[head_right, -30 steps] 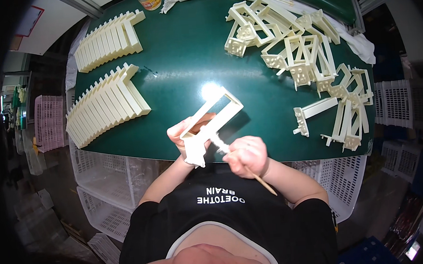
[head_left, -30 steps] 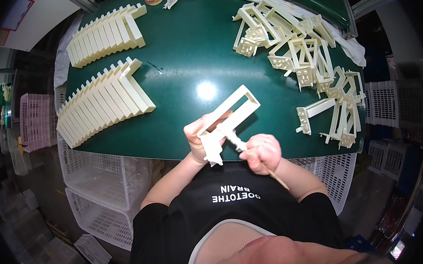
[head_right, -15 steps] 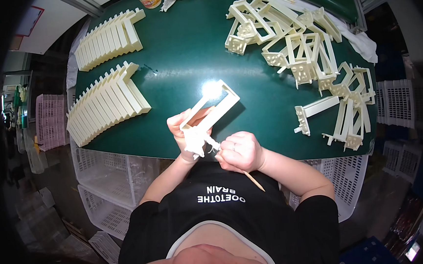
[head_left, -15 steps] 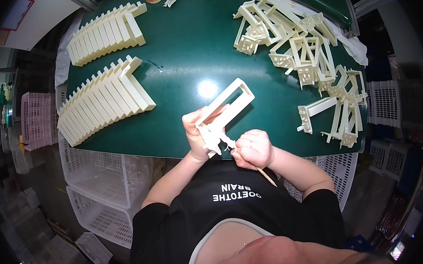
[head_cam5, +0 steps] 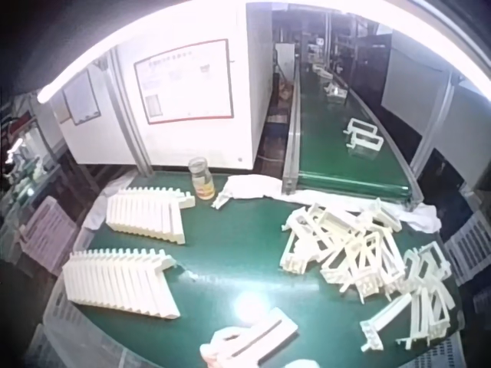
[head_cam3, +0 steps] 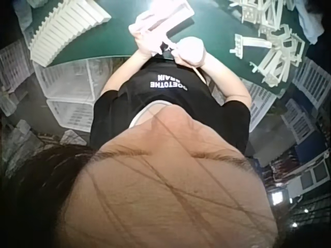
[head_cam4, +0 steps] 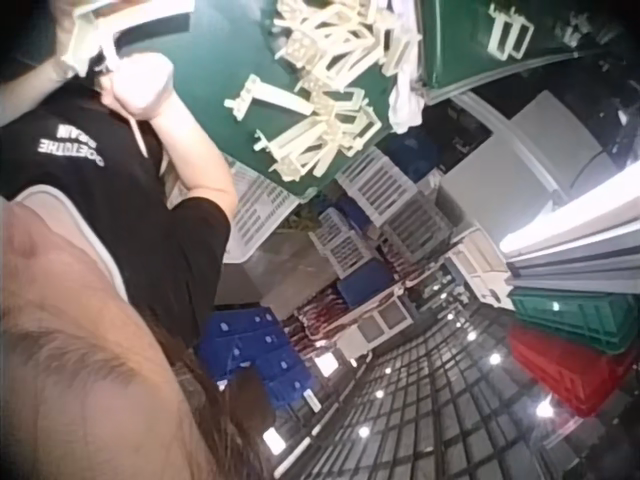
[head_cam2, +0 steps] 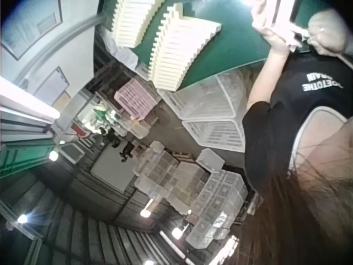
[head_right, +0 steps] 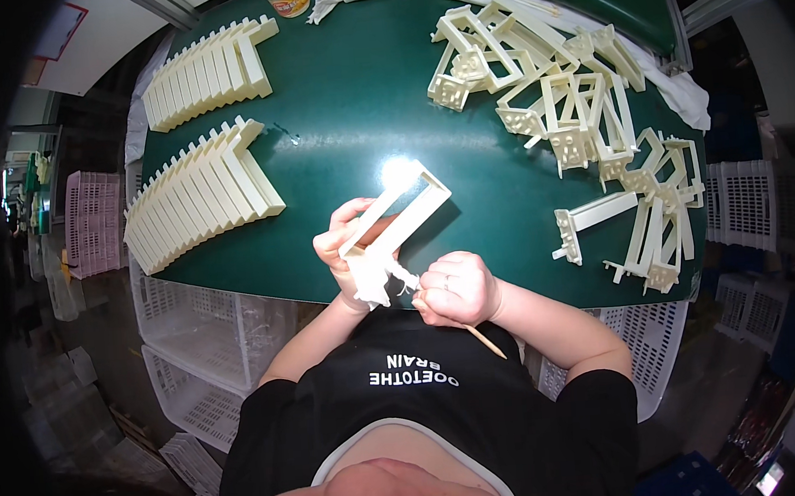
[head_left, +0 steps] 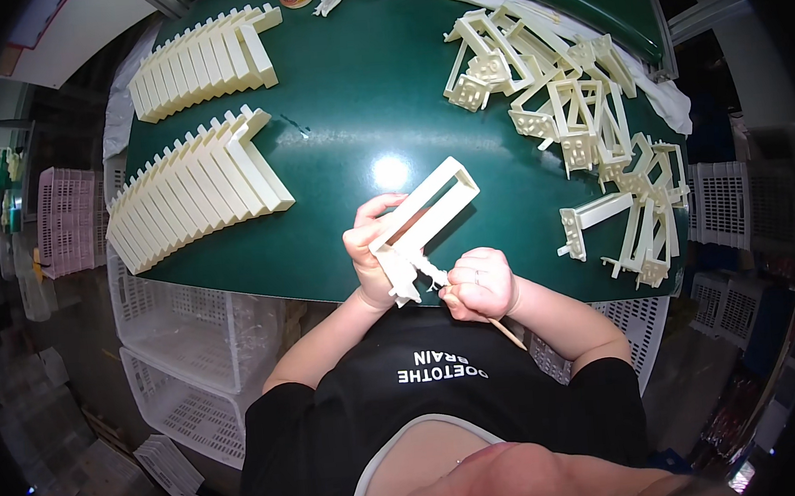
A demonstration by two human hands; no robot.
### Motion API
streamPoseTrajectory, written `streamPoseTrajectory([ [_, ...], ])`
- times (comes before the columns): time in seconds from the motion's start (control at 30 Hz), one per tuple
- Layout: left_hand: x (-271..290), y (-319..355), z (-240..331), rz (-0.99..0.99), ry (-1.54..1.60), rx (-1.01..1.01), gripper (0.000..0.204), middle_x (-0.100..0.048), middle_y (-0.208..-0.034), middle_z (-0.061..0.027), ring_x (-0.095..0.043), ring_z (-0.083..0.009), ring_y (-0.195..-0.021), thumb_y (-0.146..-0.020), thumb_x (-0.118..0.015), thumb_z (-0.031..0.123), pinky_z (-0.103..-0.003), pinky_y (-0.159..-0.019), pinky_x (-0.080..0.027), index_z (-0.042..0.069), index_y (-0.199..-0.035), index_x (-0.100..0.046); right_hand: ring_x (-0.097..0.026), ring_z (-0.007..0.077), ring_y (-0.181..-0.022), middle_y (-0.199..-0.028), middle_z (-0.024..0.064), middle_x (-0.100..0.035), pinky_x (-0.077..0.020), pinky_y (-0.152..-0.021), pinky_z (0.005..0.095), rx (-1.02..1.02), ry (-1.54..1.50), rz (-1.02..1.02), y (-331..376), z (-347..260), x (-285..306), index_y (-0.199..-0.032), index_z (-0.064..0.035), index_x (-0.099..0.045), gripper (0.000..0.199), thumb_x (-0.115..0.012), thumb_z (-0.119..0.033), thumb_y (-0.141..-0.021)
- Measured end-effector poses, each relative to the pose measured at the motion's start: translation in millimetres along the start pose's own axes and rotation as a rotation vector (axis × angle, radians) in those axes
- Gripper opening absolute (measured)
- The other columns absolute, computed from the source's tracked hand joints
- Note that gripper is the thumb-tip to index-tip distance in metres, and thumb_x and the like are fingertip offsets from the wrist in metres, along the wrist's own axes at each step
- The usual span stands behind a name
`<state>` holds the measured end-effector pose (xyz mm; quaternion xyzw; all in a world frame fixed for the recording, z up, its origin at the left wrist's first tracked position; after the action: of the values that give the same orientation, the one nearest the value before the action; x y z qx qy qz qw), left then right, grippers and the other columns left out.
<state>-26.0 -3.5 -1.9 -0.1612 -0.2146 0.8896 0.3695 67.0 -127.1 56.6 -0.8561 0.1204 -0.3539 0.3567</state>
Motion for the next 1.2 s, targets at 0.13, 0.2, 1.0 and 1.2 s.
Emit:
streamPoseTrajectory([
  [0.13,-0.6,-4.6,3.9,-0.055,0.053,0.017,0.066,-0.038,-0.124,-0.0224,-0.06,-0.0313,-0.103,-0.073,-0.072,-0.004,-0.033,-0.076,-0.058,0.015,-0.117,-0.027,-0.048,0.0169,-0.043,-0.056,0.0036,-0.047,-0.037,-0.04,0.0284,0.024,0.125,0.071,1.9,-0.3,3.4,-0.06,-0.0087,-0.042,0.025,-0.065,-0.003,-0.069],
  [0.2,-2.1,-1.9,4.3,-0.057,-0.061,0.0,0.061,-0.037,-0.124,-0.0228,-0.057,-0.0311,-0.109,-0.074,-0.072,-0.003,-0.033,-0.077,-0.057,0.012,-0.115,-0.029,-0.048,0.0162,-0.044,-0.055,0.0021,-0.046,-0.0377,-0.041,0.028,0.027,0.086,-0.03,-0.6,-10.0,2.0,-0.06,-0.0094,-0.042,0.025,-0.066,-0.004,-0.067],
  [1.0,-8.8,-8.6,20.1,-0.186,-0.23,-0.145,0.05,-0.051,-0.117,-0.021,-0.057,-0.0296,-0.103,-0.075,-0.075,0.01,-0.037,-0.083,-0.051,0.005,-0.115,-0.045,-0.049,0.0239,-0.043,-0.053,0.0065,-0.049,-0.0395,-0.041,0.0351,-0.226,-0.283,-0.019,0.9,-5.7,22.1,-0.054,-0.0052,-0.043,0.023,-0.06,0.002,-0.068],
  [1.2,-9.1,-7.1,17.6,-0.172,-0.185,-0.138,0.053,-0.051,-0.114,-0.0222,-0.057,-0.0306,-0.105,-0.073,-0.075,0.003,-0.037,-0.082,-0.053,0.006,-0.116,-0.043,-0.045,0.0212,-0.039,-0.051,0.0058,-0.043,-0.0361,-0.038,0.0318,-0.134,-0.169,0.06,2.5,-4.1,28.7,-0.054,-0.0059,-0.039,0.024,-0.056,0.003,-0.067],
])
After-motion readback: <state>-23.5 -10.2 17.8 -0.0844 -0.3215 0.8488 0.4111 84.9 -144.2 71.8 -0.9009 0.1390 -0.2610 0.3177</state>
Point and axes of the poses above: each hand's wrist, its own y-axis away from the middle knuckle, its own x-axis out of the back of the hand, z = x × y, the point moved 3 cm from there along -y, towards the middle knuckle
